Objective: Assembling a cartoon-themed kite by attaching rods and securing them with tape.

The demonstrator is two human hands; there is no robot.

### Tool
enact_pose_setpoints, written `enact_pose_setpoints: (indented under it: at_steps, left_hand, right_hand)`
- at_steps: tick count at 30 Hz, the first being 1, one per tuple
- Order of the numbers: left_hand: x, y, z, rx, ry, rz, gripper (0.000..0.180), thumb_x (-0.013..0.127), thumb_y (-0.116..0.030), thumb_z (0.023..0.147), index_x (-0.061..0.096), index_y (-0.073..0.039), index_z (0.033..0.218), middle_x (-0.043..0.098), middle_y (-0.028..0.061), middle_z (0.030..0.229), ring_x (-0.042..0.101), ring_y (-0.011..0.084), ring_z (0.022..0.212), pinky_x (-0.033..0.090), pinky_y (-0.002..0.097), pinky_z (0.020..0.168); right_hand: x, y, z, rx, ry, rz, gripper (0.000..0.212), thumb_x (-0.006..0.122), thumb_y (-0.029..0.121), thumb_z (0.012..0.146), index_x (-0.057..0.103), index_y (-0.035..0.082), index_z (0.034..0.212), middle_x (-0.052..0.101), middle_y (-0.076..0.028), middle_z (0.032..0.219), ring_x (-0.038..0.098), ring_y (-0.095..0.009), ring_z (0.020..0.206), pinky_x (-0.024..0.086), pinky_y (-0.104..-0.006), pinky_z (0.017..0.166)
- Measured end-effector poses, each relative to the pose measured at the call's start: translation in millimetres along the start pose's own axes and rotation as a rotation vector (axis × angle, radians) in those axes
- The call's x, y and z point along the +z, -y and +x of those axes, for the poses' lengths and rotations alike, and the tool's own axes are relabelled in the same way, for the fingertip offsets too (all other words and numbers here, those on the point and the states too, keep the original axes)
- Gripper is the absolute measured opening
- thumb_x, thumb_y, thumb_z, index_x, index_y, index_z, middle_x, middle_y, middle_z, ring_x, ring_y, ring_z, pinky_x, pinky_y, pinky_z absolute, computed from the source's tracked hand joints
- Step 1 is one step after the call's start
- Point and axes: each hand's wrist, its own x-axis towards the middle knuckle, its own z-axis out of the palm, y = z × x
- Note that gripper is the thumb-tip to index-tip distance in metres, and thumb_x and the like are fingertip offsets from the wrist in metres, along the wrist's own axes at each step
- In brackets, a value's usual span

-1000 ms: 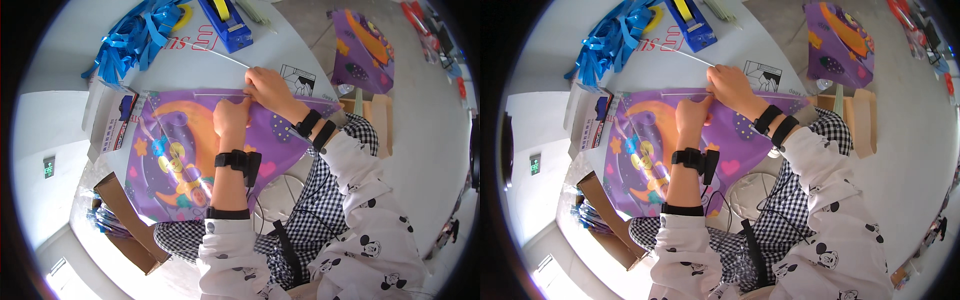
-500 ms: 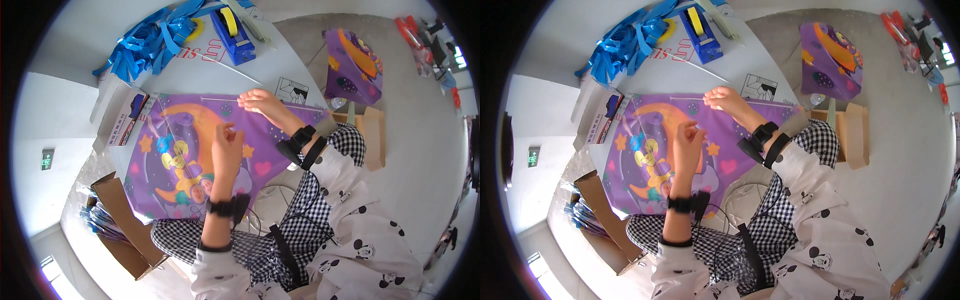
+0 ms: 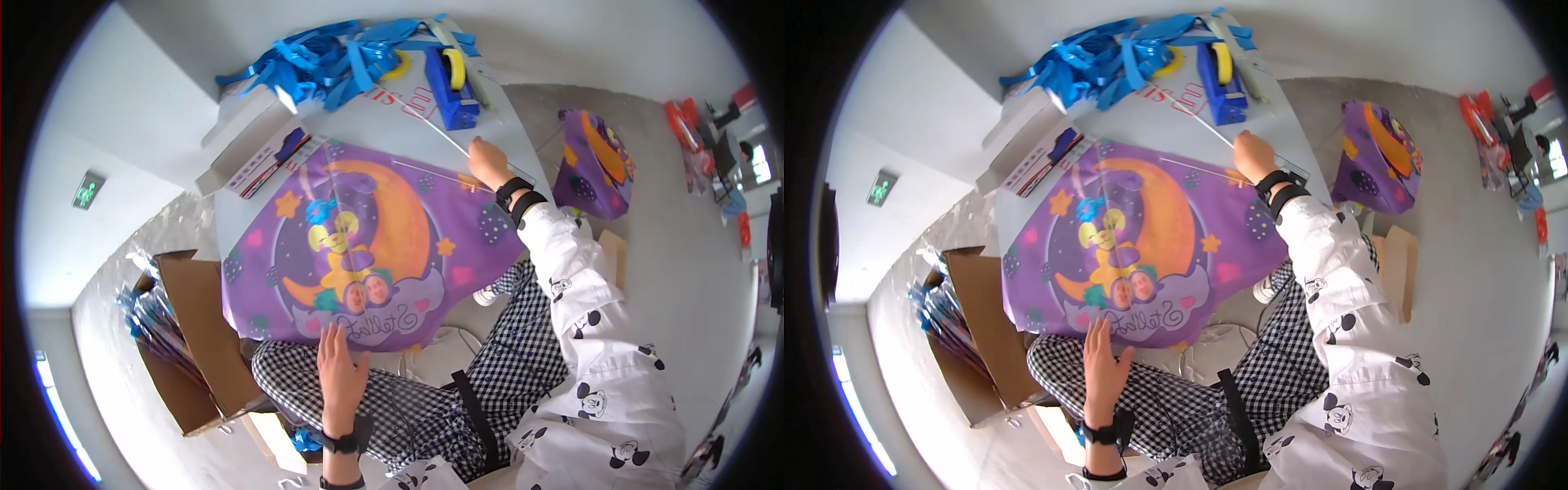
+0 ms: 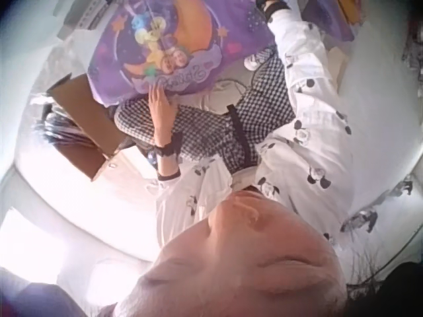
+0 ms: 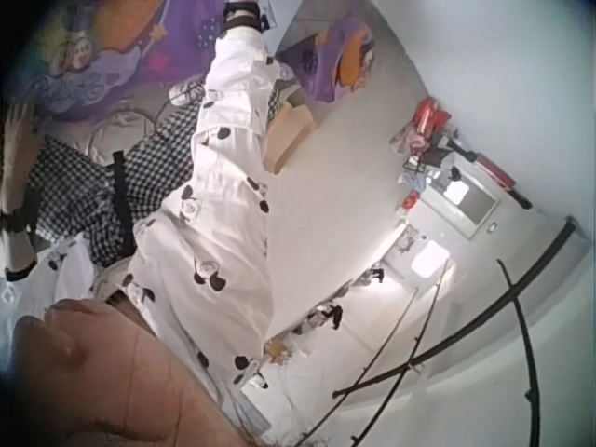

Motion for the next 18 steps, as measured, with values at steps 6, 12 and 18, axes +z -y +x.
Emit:
enact_pose_setpoints:
  at_steps: [6, 12, 18]
  left_hand:
    - [43.8, 0.5, 42.2, 0.111, -0.010, 0.146, 0.085, 0.074, -0.023, 0.078, 0.030, -0.011, 0.149, 0.029, 0.0215, 0.152, 0.026, 0.0405, 0.141, 0.026, 0.0529, 0.113]
    - [68.6, -24.8, 59.8, 0.256, 0.031, 0.192, 0.091, 0.074, -0.034, 0.077, 0.026, -0.016, 0.153, 0.026, 0.0215, 0.154, 0.026, 0.0395, 0.142, 0.024, 0.0525, 0.114]
    - [80.7, -36.8, 79.2, 0.476, -0.095, 0.027, 0.069, 0.072, -0.023, 0.080, 0.043, -0.008, 0.140, 0.046, 0.0183, 0.140, 0.043, 0.0360, 0.130, 0.038, 0.0447, 0.105]
  right_hand:
    - [-40.3, -2.5, -37.7, -0.133, 0.094, -0.161, 0.013, 0.060, 0.011, 0.080, 0.066, 0.000, 0.084, 0.067, -0.021, 0.087, 0.065, -0.039, 0.083, 0.054, -0.0468, 0.073]
    - [-115.3, 1.6, -145.5, -0.230, 0.108, 0.059, 0.001, 0.055, 0.002, 0.085, 0.055, 0.002, 0.085, 0.057, -0.015, 0.088, 0.059, -0.037, 0.084, 0.048, -0.0453, 0.072]
    - [-135.3, 43.8, -169.8, -0.382, 0.158, 0.147, 0.002, 0.053, 0.001, 0.088, 0.054, 0.003, 0.087, 0.056, -0.011, 0.087, 0.059, -0.032, 0.081, 0.048, -0.0406, 0.068]
